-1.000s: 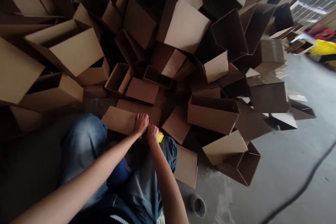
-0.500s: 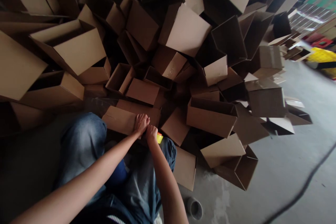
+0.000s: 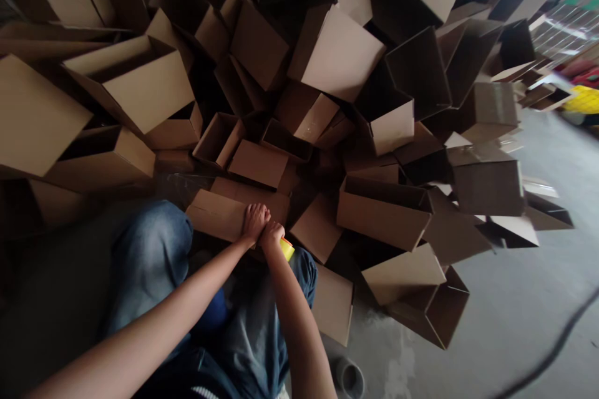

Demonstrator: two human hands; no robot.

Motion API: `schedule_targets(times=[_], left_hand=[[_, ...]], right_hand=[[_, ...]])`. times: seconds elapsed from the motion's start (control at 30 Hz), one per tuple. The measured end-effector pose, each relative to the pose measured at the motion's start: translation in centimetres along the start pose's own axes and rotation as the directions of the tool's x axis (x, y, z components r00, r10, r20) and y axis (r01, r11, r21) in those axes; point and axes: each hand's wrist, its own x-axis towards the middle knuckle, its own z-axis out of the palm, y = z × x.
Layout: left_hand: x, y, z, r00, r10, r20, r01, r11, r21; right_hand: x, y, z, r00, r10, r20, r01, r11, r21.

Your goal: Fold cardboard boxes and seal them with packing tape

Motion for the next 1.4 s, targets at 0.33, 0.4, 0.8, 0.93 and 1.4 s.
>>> schedule_targets(times=[0.33, 0.4, 0.8, 0.93, 1.4], left_hand=[[-0.3, -0.2, -0.1, 1.0, 0.011, 0.007, -0.011, 1.0, -0.025], [-0.3, -0.3, -0.1, 1.0, 0.015, 0.007, -0.015, 0.999, -0.028], [-0.6, -0.6, 0.0, 0.999, 0.031, -0.015, -0.031, 0.999, -0.024], [-0.5, -0.6, 0.1, 0.999, 0.028, -0.015, -0.028, 0.999, -0.023], [-0.3, -0.6, 0.4, 0.999, 0.035, -0.011, -0.035, 0.999, -0.022]], right_hand=[[-0.7, 0.0, -0.5, 0.998, -0.006, 0.06, 0.003, 0.999, 0.043], [-0.7, -0.1, -0.5, 0.997, -0.002, 0.074, -0.001, 0.999, 0.045], [-1.2, -0.4, 0.9, 0.999, 0.01, -0.034, -0.007, 0.997, 0.08], [-1.0, -0.2, 1.1, 0.999, 0.003, -0.046, 0.001, 0.996, 0.091], [-0.8, -0.1, 1.7, 0.998, 0.019, -0.057, -0.014, 0.995, 0.099]])
